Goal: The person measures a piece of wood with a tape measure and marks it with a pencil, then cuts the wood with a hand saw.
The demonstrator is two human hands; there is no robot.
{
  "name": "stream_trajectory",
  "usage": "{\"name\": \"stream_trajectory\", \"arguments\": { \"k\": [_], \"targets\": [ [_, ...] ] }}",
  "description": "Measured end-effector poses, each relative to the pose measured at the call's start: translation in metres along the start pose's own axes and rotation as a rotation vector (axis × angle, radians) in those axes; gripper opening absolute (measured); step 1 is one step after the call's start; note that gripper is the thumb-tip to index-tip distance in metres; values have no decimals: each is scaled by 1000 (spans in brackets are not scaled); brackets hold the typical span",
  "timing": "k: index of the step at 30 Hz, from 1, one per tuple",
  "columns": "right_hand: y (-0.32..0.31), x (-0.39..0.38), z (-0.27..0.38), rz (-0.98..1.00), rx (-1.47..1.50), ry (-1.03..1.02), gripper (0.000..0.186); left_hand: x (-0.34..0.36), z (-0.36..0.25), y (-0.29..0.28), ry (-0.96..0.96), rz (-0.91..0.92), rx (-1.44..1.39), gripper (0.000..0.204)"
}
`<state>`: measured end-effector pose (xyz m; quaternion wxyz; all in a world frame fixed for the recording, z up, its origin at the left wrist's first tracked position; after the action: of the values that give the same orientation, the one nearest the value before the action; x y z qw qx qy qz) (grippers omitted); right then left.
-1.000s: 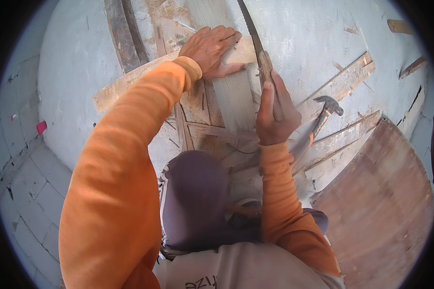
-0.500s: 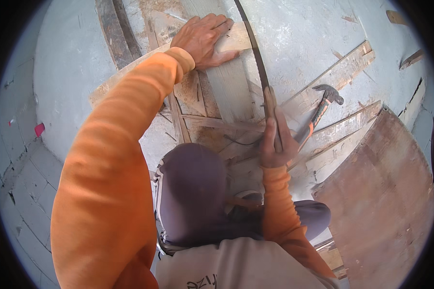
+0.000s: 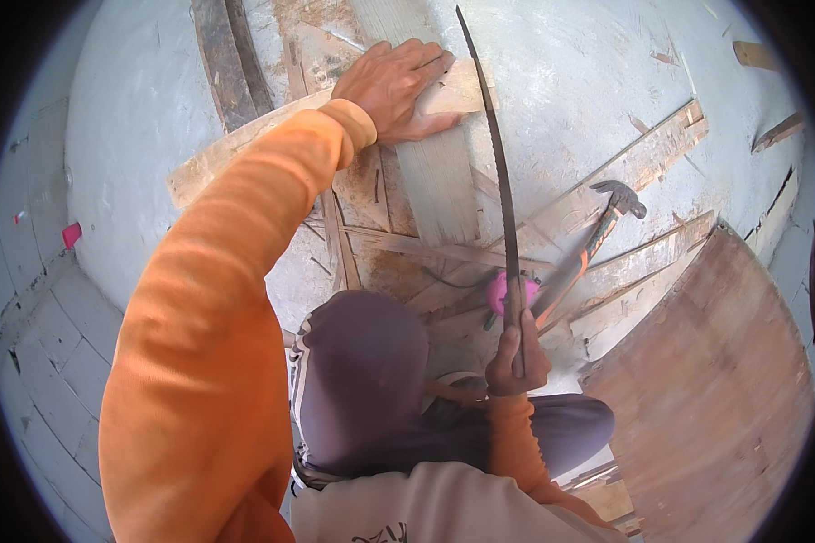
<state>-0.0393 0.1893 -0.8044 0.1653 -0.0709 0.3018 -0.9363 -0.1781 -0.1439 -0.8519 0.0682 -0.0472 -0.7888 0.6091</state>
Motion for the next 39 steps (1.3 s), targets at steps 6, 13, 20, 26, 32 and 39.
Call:
{"name": "stream_trajectory", "arguments": {
  "k": [6,13,20,26,32,39],
  "targets": [
    [62,174,35,-64,83,-57,31,8,-10,9,17,-21,-56,68],
    [11,19,1,-16,23,-62,32,1,-3,-2,10,-15,-9,68],
    [61,134,18,-13,59,4,32,5,-3,8,-26,37,-81,69],
    [25,29,5,-23,39,10,29,-3,2,-1,-7,-27,-19,69],
    [57,131,17,-21,30,-43,30,6,-5,3,-45,42,-76,68],
    [28,41,8,-19,-12,-67,32,-4,2,-2,-2,-58,-11,67]
  ]
}}
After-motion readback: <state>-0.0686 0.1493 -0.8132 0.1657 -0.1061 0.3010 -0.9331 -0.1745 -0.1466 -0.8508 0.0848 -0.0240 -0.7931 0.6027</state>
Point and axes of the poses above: each hand's wrist, its own x-axis towards the middle knuckle, its own y-axis out of the palm, z = x × y, the point moved 8 cm from there along x, towards the middle knuckle, and after that the axes turned 6 degrees about z, right-handed, at the moved point
